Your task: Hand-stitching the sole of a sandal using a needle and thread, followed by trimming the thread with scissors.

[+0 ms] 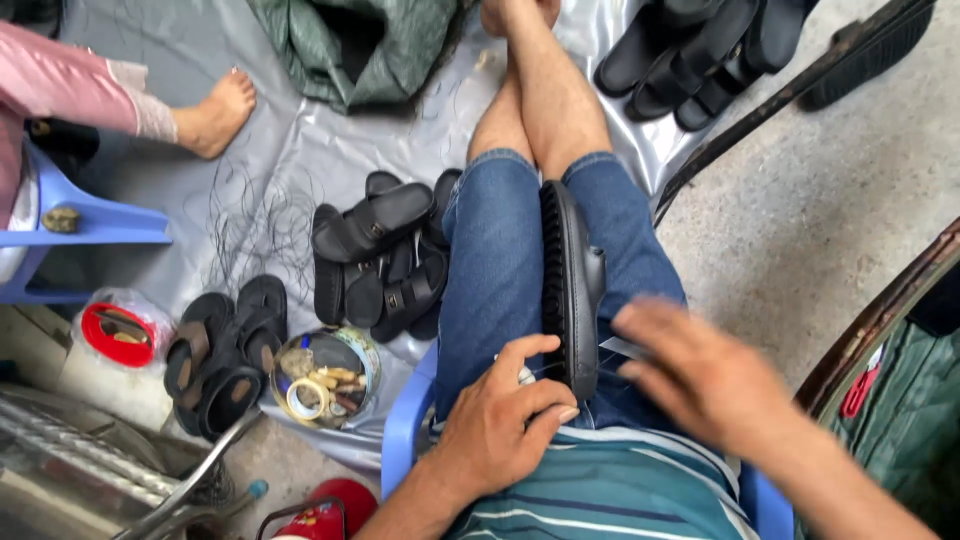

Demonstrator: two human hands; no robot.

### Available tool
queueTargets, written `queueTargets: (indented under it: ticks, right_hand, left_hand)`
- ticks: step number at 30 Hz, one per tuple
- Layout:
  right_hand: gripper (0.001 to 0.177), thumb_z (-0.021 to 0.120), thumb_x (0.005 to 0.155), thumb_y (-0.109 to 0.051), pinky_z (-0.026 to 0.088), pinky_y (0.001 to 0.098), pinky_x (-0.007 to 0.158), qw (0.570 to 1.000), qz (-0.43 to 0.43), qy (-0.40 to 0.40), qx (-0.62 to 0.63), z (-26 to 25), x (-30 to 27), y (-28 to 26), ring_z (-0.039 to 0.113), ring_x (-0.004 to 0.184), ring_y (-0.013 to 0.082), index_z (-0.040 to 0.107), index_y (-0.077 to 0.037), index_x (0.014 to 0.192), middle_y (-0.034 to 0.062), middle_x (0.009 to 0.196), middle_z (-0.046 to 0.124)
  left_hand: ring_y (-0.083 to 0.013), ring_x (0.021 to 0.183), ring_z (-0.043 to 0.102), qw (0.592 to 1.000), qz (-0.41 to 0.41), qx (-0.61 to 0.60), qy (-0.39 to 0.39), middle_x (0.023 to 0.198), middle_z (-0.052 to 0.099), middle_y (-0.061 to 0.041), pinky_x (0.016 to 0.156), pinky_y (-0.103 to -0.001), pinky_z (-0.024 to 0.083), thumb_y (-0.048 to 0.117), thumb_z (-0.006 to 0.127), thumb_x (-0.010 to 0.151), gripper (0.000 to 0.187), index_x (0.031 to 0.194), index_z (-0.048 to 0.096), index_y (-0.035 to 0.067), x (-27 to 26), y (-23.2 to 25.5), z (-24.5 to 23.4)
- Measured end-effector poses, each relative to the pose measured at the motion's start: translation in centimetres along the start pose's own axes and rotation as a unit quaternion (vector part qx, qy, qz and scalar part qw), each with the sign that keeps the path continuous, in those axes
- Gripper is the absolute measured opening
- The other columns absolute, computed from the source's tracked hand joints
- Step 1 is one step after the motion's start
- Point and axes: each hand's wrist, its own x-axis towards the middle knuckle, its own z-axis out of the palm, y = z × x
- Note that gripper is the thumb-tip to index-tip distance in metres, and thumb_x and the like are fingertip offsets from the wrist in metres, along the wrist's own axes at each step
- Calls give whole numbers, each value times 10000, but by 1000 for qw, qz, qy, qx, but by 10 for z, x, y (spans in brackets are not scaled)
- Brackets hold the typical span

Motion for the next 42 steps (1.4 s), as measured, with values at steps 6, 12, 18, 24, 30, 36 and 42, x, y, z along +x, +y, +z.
queueTargets:
  ticks: [6, 12, 18, 24, 30, 36, 42]
  right_hand:
    - [175, 495, 862, -292, 500, 340, 616, 972, 46, -212, 94, 2, 11, -26, 627, 689, 223, 592, -147, 858, 14, 700, 642]
    - [108, 463, 876, -190, 443, 371, 564, 951, -84, -268, 131, 2, 41, -38, 548, 630, 255, 514, -120, 811, 51, 662, 542]
    - [159, 493, 882, -228, 450, 336, 597, 968, -69, -192, 144, 5, 59, -20, 558, 619, 229, 547, -114, 787, 33, 645, 550]
    - [137, 509, 871, -179, 479, 315, 643, 980, -62, -115, 148, 11, 49, -13, 608, 678, 214, 590, -70, 854, 30, 753, 632]
    - [142, 535, 864, -198, 485, 302, 626, 984, -67, -82, 142, 18, 44, -8, 608, 655, 196, 600, -71, 859, 12, 750, 641]
    - [125, 536, 864, -182, 479, 292, 613, 984, -54, -62, 161, 21, 38, -8, 605, 638, 189, 591, -72, 847, 19, 757, 638]
    - [147, 529, 854, -222, 489, 305, 609, 984, 6, -103, 149, 16, 25, -9, 635, 656, 197, 600, -99, 892, 18, 734, 654]
  left_hand:
    - [-334, 883, 622, 1000, -18, -19, -1, 1267, 454, -112, 752, -475, 493, 229, 525, 834, 125, 839, 636, 171, -2, -2, -1]
    - [-325, 911, 608, 1000, -9, -16, 10, 1275, 441, -94, 669, -464, 507, 238, 594, 816, 120, 872, 640, 142, -3, -8, 5]
    - [-256, 817, 630, 998, -43, -33, -15, 1278, 451, -52, 649, -438, 508, 228, 576, 815, 70, 834, 643, 227, -5, -6, 0]
    - [-200, 701, 629, 998, -19, -62, -9, 1255, 466, -96, 637, -356, 507, 262, 554, 837, 331, 1159, 498, 207, -6, -10, -11]
    - [-338, 802, 610, 991, -95, 67, -63, 1238, 469, -54, 550, -516, 479, 252, 422, 881, 235, 1001, 607, 170, -6, -10, -23]
    - [-331, 1218, 497, 822, 140, -545, -89, 1269, 484, -226, 1006, -357, 438, 185, 591, 913, 186, 904, 673, 18, -23, 13, -53]
    - [-133, 904, 638, 974, -210, -76, -26, 1144, 644, 68, 796, -275, 440, 432, 696, 656, 624, 1215, 505, 230, 4, -6, -3]
